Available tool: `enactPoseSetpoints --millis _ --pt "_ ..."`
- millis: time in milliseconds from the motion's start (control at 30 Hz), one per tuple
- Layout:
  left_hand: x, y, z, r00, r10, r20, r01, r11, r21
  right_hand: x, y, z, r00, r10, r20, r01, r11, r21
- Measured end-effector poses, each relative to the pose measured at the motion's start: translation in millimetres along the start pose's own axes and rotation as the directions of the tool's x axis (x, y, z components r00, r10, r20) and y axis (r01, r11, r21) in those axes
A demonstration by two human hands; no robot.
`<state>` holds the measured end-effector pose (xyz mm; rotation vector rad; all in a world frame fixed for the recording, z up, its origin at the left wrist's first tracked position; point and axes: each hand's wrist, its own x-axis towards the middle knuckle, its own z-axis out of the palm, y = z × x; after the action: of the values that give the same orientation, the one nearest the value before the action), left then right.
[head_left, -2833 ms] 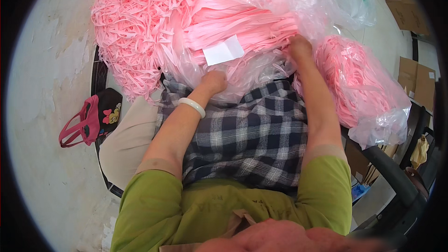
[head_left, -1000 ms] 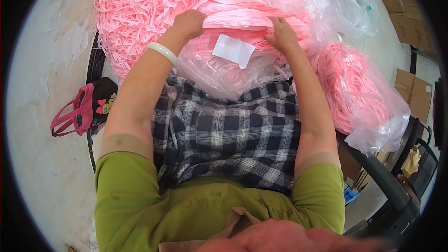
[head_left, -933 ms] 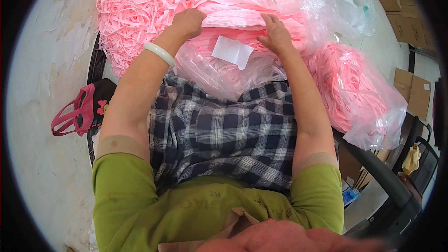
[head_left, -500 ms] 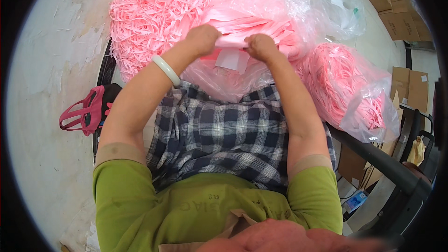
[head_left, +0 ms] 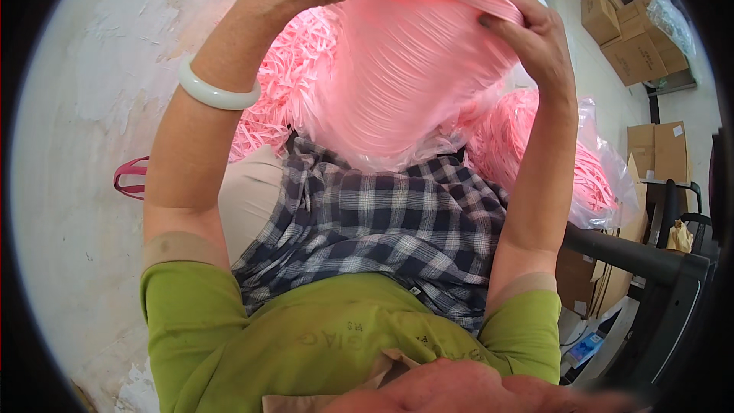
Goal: The person is sorting through pink ribbon strips, organizing them, and preparing them for packing or further processing.
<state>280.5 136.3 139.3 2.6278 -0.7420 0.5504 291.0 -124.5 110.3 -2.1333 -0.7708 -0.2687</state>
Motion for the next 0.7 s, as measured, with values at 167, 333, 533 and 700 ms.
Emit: enactPoseSetpoints --millis 167,333,533,700 --pt "-39.6 -40.4 46.3 0.960 -0.202 0.195 0.220 0.973 -0.073 -29.7 2.4 10.0 0.954 0.230 0.193 -0.290 0.873 0.392" --pt "-100.8 -67.1 88.8 0.969 -0.186 0.162 0.229 0.920 -0.318 -53.7 18.1 46.5 0.812 0.401 0.425 -0.552 0.765 0.333" --pt "-112.5 -70.8 70.6 0.826 -0.325 0.462 0.550 0.645 -0.531 -48.4 42.1 53.2 0.747 0.430 0.508 -0.574 0.802 0.165" --pt "-112.0 -65.9 49.4 0.846 -0.272 0.458 0.518 0.624 -0.585 -49.6 40.0 65.0 0.682 0.320 0.657 -0.540 0.827 0.158"
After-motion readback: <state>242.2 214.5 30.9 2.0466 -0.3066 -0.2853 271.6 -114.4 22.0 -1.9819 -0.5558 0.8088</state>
